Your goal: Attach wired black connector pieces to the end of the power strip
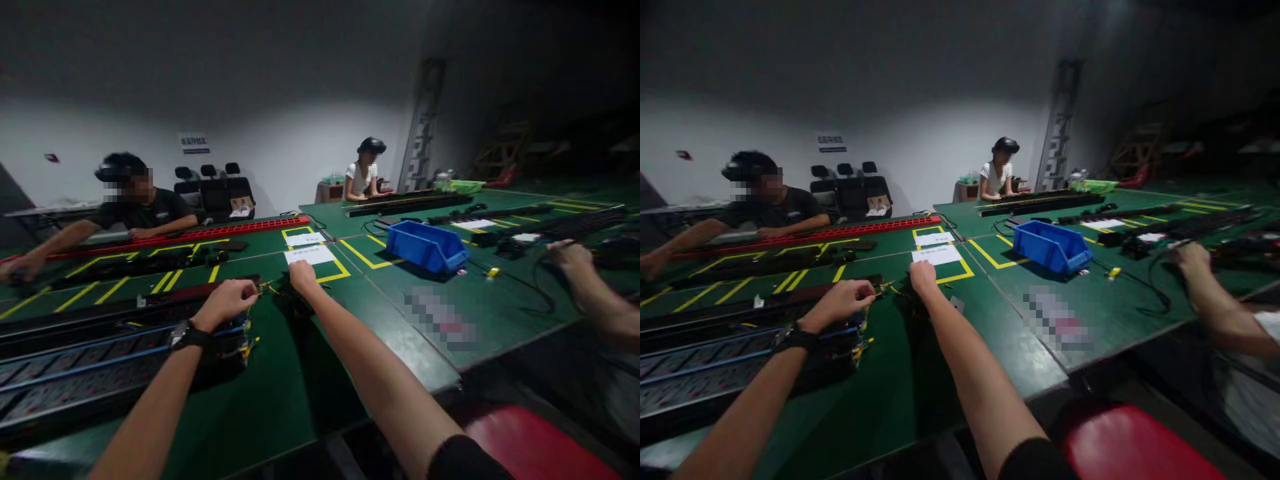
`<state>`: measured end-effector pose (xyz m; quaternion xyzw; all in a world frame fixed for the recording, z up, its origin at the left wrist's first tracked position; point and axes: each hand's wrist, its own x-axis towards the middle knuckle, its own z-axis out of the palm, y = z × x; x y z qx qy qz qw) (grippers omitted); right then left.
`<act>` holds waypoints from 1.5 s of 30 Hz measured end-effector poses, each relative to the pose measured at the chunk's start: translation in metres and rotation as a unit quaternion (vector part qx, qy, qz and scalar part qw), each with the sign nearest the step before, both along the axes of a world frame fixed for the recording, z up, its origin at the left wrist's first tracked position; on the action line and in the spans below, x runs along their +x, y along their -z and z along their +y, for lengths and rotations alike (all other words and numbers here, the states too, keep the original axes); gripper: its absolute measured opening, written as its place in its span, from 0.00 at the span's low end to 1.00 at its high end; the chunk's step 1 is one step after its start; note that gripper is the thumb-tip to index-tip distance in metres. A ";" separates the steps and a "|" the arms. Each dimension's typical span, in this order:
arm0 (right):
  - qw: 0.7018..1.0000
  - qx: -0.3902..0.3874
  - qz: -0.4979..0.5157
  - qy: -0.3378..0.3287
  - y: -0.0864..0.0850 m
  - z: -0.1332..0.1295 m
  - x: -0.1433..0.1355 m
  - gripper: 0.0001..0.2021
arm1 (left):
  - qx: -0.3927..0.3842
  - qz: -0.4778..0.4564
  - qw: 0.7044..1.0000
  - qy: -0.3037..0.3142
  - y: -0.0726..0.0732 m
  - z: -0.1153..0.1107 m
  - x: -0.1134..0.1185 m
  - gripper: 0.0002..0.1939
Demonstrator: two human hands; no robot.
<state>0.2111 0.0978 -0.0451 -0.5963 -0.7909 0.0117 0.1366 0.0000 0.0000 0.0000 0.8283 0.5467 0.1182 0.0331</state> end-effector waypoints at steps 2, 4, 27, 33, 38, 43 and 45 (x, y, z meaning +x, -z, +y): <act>1.000 -0.009 -0.002 -0.003 0.004 0.001 0.001 0.18 | -0.002 0.012 1.000 0.010 0.013 -0.002 0.023 0.12; 1.000 -0.012 -0.002 -0.018 0.006 0.001 -0.001 0.16 | -0.012 0.026 1.000 0.009 0.023 -0.004 0.043 0.11; 0.982 0.122 -0.029 -0.143 0.012 -0.034 -0.059 0.13 | 0.098 -0.055 0.986 -0.122 0.026 -0.135 0.055 0.18; 0.981 0.113 0.007 -0.158 0.015 -0.037 -0.058 0.12 | 0.147 -0.115 0.971 -0.150 0.059 -0.165 0.036 0.18; 0.978 0.007 0.201 -0.053 0.018 -0.036 -0.063 0.13 | 0.167 -0.166 0.960 -0.148 0.079 -0.178 0.024 0.18; 0.950 -0.044 0.303 -0.055 0.022 -0.030 -0.064 0.11 | 0.182 -0.189 0.953 -0.151 0.087 -0.180 0.020 0.19; 0.949 -0.048 0.307 -0.045 0.022 -0.029 -0.062 0.12 | 0.170 -0.197 0.954 -0.151 0.086 -0.180 0.021 0.19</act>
